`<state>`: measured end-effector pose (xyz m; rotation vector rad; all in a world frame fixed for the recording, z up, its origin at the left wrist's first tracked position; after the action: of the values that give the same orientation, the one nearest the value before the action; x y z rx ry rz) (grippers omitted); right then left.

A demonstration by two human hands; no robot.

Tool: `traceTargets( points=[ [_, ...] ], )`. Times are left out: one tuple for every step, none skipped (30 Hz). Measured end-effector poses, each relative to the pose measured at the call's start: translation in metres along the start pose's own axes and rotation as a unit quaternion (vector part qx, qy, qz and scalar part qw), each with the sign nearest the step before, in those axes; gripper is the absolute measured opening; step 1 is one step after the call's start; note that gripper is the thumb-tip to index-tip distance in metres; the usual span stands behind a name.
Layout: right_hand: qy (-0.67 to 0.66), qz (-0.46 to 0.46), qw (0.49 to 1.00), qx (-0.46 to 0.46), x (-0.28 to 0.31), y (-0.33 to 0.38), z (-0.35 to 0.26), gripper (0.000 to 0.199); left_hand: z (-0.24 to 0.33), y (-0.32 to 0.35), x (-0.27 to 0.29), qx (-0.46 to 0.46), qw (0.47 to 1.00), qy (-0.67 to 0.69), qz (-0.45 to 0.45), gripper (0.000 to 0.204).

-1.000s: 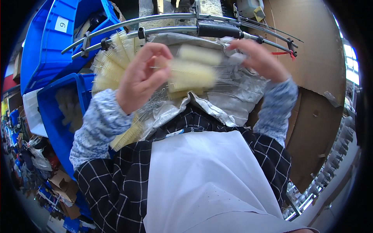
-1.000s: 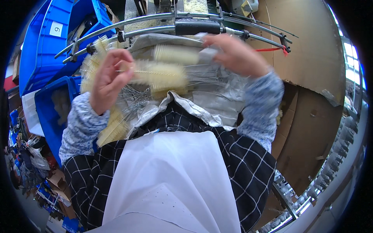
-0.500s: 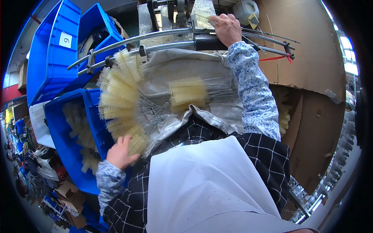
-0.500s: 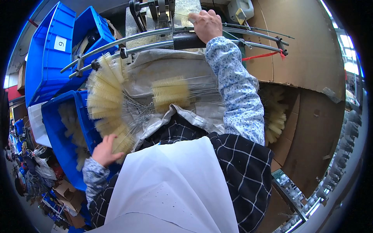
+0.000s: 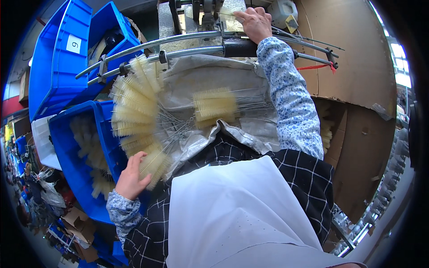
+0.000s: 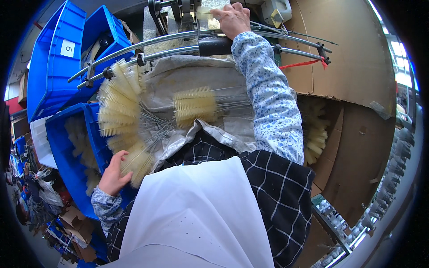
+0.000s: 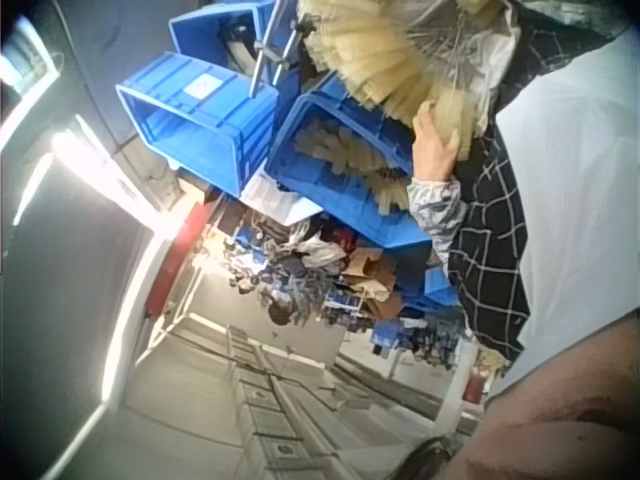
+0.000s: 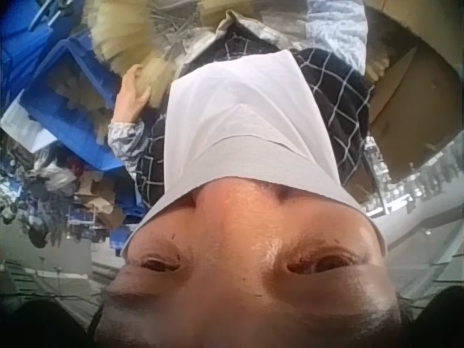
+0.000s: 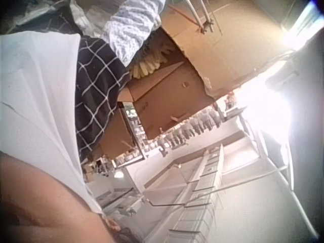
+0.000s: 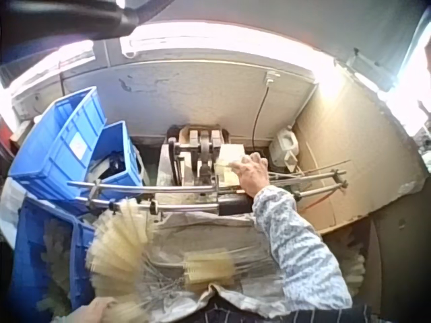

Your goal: The person repeatedly picks up a wire rod with bristles and inserts it into a metal jig on a workbench. They then remove the assembled brush and place it into a blue bin. The process is repeated continuously throughout the video.

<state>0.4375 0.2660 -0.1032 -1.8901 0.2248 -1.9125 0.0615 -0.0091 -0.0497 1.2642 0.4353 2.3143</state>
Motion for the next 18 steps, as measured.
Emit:
traceTargets(
  points=[
    [0.005, -0.015, 1.0, 0.005, -0.005, -0.005, -0.001, 0.031, 0.004, -0.002, 0.007, -0.03, 0.999, 0.003, 0.012, 0.049],
    [0.01, -0.03, 0.999, 0.011, -0.009, -0.008, -0.002, 0.034, 0.01, -0.007, 0.014, -0.039, 0.998, 0.038, 0.038, 0.037],
    [-0.019, -0.042, 0.999, 0.007, -0.009, -0.011, -0.002, 0.031, 0.015, -0.011, 0.021, -0.053, 0.996, 0.051, 0.053, 0.034],
    [-0.045, -0.053, 0.998, 0.002, -0.008, -0.013, -0.002, 0.029, 0.019, -0.017, 0.028, -0.069, 0.993, 0.063, 0.066, 0.031],
    [-0.072, -0.065, 0.995, -0.003, -0.008, -0.014, -0.001, 0.028, 0.024, -0.021, 0.035, -0.085, 0.99, 0.076, 0.079, 0.028],
    [-0.071, -0.045, 0.996, 0.011, -0.011, -0.012, 0.003, 0.029, 0.03, -0.024, 0.042, -0.093, 0.985, 0.102, 0.1, 0.026],
    [-0.019, 0.031, 0.999, 0.027, -0.005, -0.011, 0.004, 0.029, 0.033, -0.023, 0.049, -0.102, 0.982, 0.116, 0.11, 0.026],
    [0.034, 0.106, 0.993, 0.043, 0.002, -0.007, 0.004, 0.03, 0.033, -0.021, 0.055, -0.112, 0.978, 0.131, 0.119, 0.027],
    [0.087, 0.181, 0.978, 0.058, 0.009, -0.002, 0.006, 0.031, 0.033, -0.019, 0.061, -0.122, 0.973, 0.145, 0.129, 0.028],
    [0.088, 0.12, 0.989, 0.021, 0.004, 0.006, 0.025, 0.043, 0.032, -0.018, 0.066, -0.136, 0.964, 0.18, 0.142, 0.029],
    [0.07, 0.047, 0.995, -0.054, 0.007, 0.011, 0.035, 0.05, 0.029, -0.012, 0.072, -0.14, 0.956, 0.2, 0.16, 0.029],
    [0.073, 0.042, 0.992, -0.096, 0.007, 0.015, 0.045, 0.048, 0.025, -0.007, 0.079, -0.145, 0.948, 0.219, 0.178, 0.029],
    [0.077, 0.035, 0.987, -0.14, 0.006, 0.022, 0.056, 0.046, 0.021, -0.004, 0.085, -0.15, 0.94, 0.237, 0.194, 0.029],
    [0.045, 0.051, 0.988, -0.142, 0.003, 0.026, 0.059, 0.041, 0.016, -0.002, 0.089, -0.159, 0.929, 0.252, 0.22, 0.028],
    [0.012, 0.067, 0.987, -0.143, -0.001, 0.03, 0.061, 0.037, 0.013, -0.002, 0.092, -0.167, 0.919, 0.269, 0.233, 0.029],
    [-0.019, 0.084, 0.986, -0.143, -0.003, 0.032, 0.062, 0.034, 0.01, -0.002, 0.095, -0.175, 0.909, 0.287, 0.247, 0.029],
    [-0.036, 0.082, 0.985, -0.149, -0.005, 0.033, 0.063, 0.034, 0.007, -0.002, 0.097, -0.183, 0.898, 0.305, 0.261, 0.03],
    [-0.052, 0.08, 0.983, -0.155, -0.007, 0.033, 0.064, 0.033, 0.007, -0.004, 0.098, -0.189, 0.895, 0.3, 0.272, 0.031]
  ],
)
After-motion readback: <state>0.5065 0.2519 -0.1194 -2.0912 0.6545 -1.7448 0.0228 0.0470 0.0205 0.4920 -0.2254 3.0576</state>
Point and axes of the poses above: each hand's wrist, its own y-axis away from the middle knuckle, its own x-axis out of the back of the hand, z = x × y, the point moved 5 cm from there along -y, towards the middle knuckle, and after that the axes turned 9 degrees about z, right-handed, at the moved point
